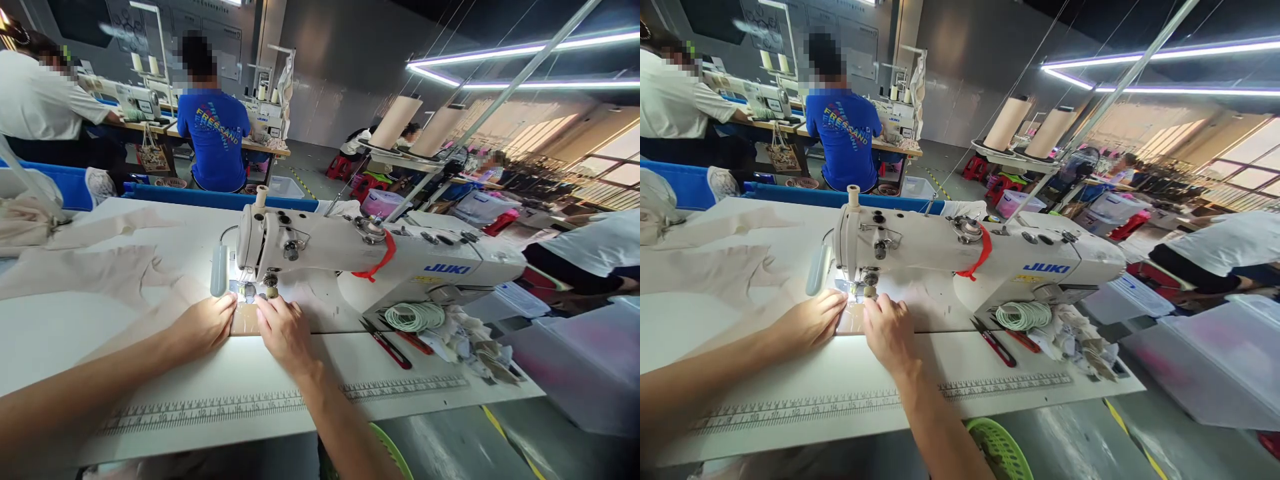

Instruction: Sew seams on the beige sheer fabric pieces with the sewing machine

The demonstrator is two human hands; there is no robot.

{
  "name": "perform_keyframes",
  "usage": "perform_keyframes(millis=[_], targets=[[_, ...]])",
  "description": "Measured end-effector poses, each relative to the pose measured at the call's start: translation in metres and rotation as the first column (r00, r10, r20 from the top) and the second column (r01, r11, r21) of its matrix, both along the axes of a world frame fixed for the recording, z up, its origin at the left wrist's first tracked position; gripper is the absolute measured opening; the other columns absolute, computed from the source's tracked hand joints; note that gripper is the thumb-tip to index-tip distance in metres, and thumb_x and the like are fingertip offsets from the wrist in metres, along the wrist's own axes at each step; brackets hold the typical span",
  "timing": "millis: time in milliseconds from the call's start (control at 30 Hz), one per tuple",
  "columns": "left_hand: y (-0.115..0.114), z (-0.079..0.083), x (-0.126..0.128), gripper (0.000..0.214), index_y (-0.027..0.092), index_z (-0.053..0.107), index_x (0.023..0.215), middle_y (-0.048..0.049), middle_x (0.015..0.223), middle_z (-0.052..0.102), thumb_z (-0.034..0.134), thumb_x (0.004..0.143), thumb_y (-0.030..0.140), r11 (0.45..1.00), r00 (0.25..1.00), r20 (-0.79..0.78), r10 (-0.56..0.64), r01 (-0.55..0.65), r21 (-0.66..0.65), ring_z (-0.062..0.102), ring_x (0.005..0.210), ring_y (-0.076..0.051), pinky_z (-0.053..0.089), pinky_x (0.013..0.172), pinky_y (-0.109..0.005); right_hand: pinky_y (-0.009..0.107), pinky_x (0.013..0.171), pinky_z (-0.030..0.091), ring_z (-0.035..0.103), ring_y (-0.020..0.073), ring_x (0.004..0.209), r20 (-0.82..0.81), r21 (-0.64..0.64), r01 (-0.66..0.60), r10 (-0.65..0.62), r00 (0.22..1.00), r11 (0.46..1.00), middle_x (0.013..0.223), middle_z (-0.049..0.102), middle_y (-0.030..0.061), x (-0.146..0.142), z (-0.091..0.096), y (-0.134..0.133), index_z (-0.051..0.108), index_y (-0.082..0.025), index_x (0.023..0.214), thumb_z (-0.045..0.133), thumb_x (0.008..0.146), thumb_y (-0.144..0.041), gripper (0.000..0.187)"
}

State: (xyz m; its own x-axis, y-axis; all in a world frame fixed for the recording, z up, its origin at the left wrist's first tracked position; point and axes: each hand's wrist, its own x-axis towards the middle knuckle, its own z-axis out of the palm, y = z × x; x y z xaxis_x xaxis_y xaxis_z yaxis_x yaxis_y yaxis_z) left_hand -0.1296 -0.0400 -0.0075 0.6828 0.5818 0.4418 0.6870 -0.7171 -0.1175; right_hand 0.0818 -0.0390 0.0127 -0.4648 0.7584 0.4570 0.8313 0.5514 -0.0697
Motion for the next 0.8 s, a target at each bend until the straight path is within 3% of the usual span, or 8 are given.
perform_keyframes(millis=[267, 400, 500, 600, 733, 800], targets=[[0.006, 0.000, -0.001, 0.040, -0.002, 0.063, 0.110, -0.0223, 0.106, 0.067, 0.031, 0.093, 0.014, 1.000, 1.000, -0.028, 0.010, -0.010, -0.001, 0.065, 0.100, -0.029, 0.060, 0.082, -0.039, 0.033, 0.069, 0.036, 0.057, 0.0164, 0.070, 0.003, -0.026, 0.017, -0.017, 1.000, 1.000, 0.083, 0.065, 0.0036, 0.002, -0.003, -0.001, 0.067, -0.021, 0.108, 0.047, 0.095, -0.019, 0.024], [0.005, 0.002, -0.001, 0.038, 0.002, 0.064, 0.109, -0.0197, 0.106, 0.067, 0.031, 0.093, 0.014, 1.000, 0.999, -0.051, 0.020, -0.019, 0.012, 0.065, 0.100, -0.028, 0.060, 0.081, -0.038, 0.032, 0.070, 0.038, 0.059, 0.0170, 0.071, -0.027, -0.042, 0.000, -0.001, 1.000, 0.999, 0.084, 0.067, 0.0041, 0.003, -0.003, -0.002, 0.067, -0.021, 0.107, 0.046, 0.096, -0.019, 0.024], [0.005, 0.003, -0.001, 0.037, 0.003, 0.066, 0.102, -0.0200, 0.102, 0.068, 0.031, 0.093, 0.013, 1.000, 0.999, -0.052, -0.016, 0.017, 0.026, 0.065, 0.095, -0.027, 0.060, 0.080, -0.039, 0.029, 0.069, 0.040, 0.062, 0.0174, 0.075, -0.158, -0.139, -0.024, 0.001, 0.987, 0.990, 0.087, 0.069, 0.0050, 0.003, 0.001, 0.003, 0.067, -0.019, 0.104, 0.045, 0.096, -0.021, 0.023], [0.007, 0.001, -0.002, 0.036, 0.005, 0.066, 0.102, -0.0201, 0.104, 0.067, 0.032, 0.093, 0.015, 0.999, 0.999, -0.044, -0.025, 0.027, 0.035, 0.065, 0.093, -0.026, 0.059, 0.080, -0.039, 0.025, 0.061, 0.039, 0.061, 0.0157, 0.068, -0.262, -0.286, 0.000, -0.079, 0.962, 0.958, 0.077, 0.069, 0.0037, 0.001, 0.009, 0.016, 0.064, -0.018, 0.094, 0.043, 0.097, -0.024, 0.023], [0.008, -0.001, -0.003, 0.035, 0.007, 0.065, 0.105, -0.0180, 0.106, 0.067, 0.033, 0.093, 0.016, 0.998, 0.997, -0.071, -0.007, 0.011, 0.057, 0.065, 0.092, -0.023, 0.059, 0.077, -0.035, 0.023, 0.055, 0.033, 0.053, 0.0127, 0.054, -0.245, -0.378, 0.080, -0.183, 0.952, 0.923, 0.058, 0.060, 0.0000, -0.003, 0.019, 0.030, 0.056, -0.020, 0.069, 0.041, 0.098, -0.026, 0.033], [0.008, 0.000, -0.003, 0.036, 0.007, 0.065, 0.103, -0.0180, 0.104, 0.068, 0.033, 0.093, 0.016, 0.997, 0.997, -0.071, -0.014, 0.019, 0.077, 0.065, 0.093, -0.024, 0.059, 0.074, -0.033, 0.022, 0.054, 0.032, 0.052, 0.0122, 0.053, -0.247, -0.373, 0.087, -0.189, 0.950, 0.924, 0.056, 0.058, -0.0001, -0.003, 0.019, 0.030, 0.056, -0.020, 0.069, 0.040, 0.098, -0.027, 0.034]])
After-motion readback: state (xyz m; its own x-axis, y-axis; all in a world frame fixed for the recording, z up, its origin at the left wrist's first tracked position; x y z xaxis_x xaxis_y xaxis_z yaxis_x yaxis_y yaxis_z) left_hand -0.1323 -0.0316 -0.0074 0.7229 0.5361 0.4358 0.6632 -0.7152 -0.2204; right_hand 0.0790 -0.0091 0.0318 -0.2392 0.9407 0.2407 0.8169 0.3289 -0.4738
